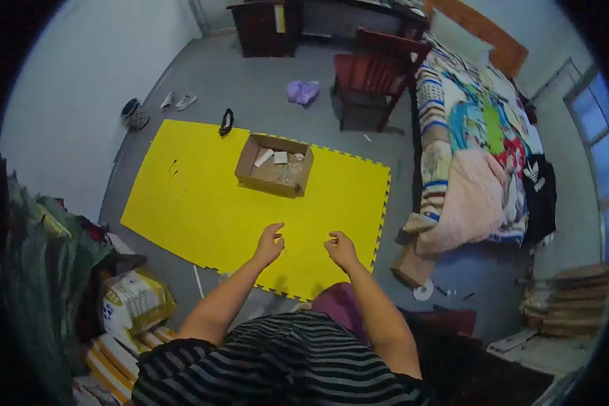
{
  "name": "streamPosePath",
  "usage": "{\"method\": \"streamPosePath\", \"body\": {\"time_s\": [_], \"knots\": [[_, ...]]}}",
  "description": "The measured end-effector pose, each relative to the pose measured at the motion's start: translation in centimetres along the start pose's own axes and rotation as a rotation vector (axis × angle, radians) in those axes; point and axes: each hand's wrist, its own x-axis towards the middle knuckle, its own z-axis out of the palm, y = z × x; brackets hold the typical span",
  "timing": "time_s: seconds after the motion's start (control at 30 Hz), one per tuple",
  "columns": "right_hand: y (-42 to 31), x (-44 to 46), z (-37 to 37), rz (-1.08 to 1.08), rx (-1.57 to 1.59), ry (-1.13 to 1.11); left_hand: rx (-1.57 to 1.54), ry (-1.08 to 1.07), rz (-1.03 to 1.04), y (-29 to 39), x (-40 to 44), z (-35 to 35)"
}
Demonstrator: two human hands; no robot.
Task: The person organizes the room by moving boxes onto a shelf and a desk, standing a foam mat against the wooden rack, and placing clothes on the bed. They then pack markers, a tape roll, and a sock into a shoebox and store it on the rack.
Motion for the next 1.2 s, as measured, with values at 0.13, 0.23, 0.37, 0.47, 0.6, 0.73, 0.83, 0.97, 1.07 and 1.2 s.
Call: {"method": "streamPosePath", "body": {"time_s": [0.13,0.23,0.37,0.47,0.6,0.73,0.83,0.97,1.07,1.2], "knots": [[-2.9,5.9,1.1,-0.023,0.015,-0.076,-0.094,0.116,-0.173,-2.8,3.8,-1.8],[-4.0,12.8,1.1,0.014,0.064,-0.12,-0.185,0.109,-0.394,-2.9,8.0,-2.5],[-6.6,22.6,0.1,0.154,0.094,-0.214,-0.259,0.049,-0.675,-6.3,14.9,-2.7],[-6.5,30.4,-0.5,0.267,0.109,-0.216,-0.174,0.13,-0.745,-15.3,19.7,-0.4],[-6.2,38.8,-1.7,0.298,-0.093,-0.227,-0.21,-0.004,-0.941,-19.8,24.6,0.5],[-4.6,45.3,0.4,0.42,-0.126,-0.181,0.218,-0.358,-0.71,-28.0,27.3,0.6],[-1.0,50.3,3.6,0.476,-0.157,-0.225,-0.547,0.209,-1.062,-32.7,30.3,1.5],[13.4,59.0,9.4,0.358,-0.357,-0.198,-0.38,0.338,-1.157,-38.6,34.3,1.4],[20.5,62.9,13.7,0.291,-0.483,-0.065,-0.496,0.317,-1.201,-51.4,34.1,4.9],[22.7,65.4,18.9,0.307,-0.368,0.115,-0.741,0.372,-1.313,-42.5,40.1,1.4]]}}
